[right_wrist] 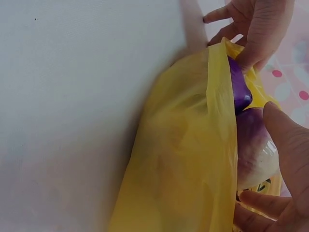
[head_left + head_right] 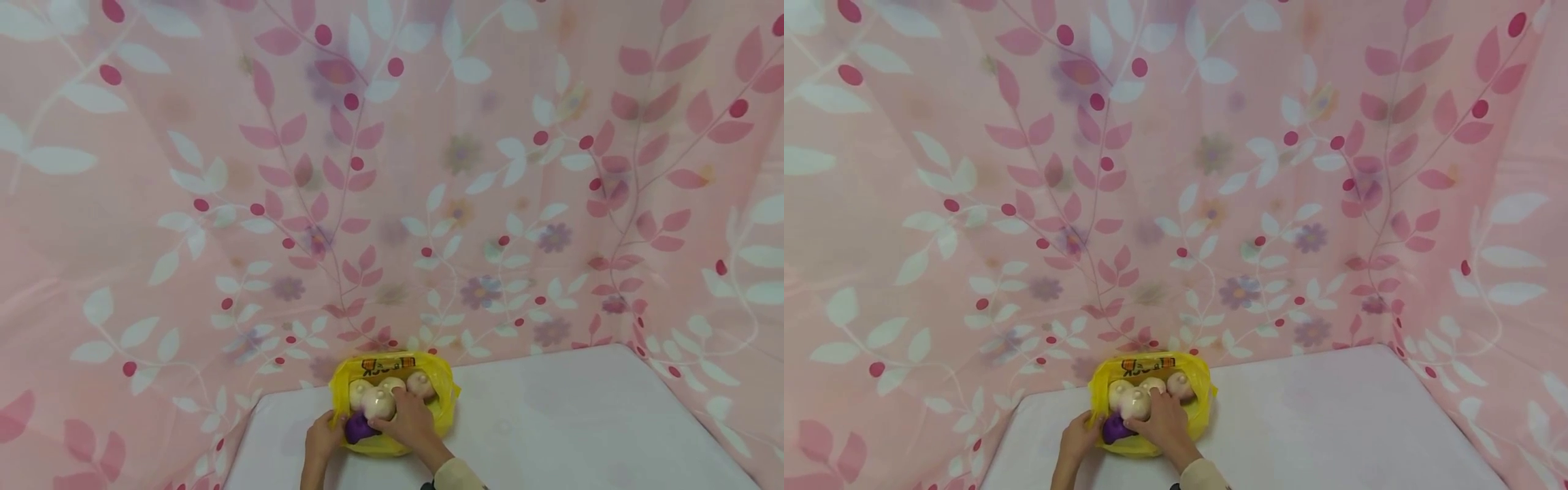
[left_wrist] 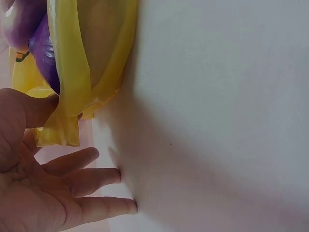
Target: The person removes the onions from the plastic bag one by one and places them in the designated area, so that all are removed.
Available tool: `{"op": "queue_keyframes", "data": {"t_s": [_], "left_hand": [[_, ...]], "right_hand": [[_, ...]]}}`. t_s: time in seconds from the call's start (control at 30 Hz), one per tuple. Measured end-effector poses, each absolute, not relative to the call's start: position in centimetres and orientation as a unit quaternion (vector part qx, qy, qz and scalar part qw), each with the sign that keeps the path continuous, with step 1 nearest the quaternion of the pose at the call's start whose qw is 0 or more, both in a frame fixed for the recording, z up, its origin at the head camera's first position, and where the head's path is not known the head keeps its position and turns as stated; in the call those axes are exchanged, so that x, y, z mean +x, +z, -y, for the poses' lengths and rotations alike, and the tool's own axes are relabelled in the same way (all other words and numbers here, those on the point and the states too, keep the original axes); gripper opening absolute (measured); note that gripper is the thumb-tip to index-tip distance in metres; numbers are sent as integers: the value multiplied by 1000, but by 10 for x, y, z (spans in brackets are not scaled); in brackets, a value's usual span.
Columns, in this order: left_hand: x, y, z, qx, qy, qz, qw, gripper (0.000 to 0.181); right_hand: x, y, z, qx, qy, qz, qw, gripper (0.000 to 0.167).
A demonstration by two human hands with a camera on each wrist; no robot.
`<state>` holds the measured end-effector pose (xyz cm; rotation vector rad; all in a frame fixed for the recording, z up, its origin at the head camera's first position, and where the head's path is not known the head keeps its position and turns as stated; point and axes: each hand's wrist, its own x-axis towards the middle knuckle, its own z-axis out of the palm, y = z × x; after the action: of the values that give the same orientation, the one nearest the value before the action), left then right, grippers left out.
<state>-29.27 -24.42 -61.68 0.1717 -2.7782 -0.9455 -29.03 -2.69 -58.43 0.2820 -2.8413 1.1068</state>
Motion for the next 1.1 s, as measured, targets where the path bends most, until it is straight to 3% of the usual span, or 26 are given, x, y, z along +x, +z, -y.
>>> {"op": "queue_keyframes", "data": {"t_s": [0.27, 1.1], "left_hand": [[-292, -612, 243, 50, -323, 938, 112, 30], [-291, -616, 245, 69, -321, 941, 84, 35]], "right_hand": [[-292, -584, 28, 101, 349, 930, 61, 63], [-292, -583, 34, 87, 366, 926, 26, 64]]}}
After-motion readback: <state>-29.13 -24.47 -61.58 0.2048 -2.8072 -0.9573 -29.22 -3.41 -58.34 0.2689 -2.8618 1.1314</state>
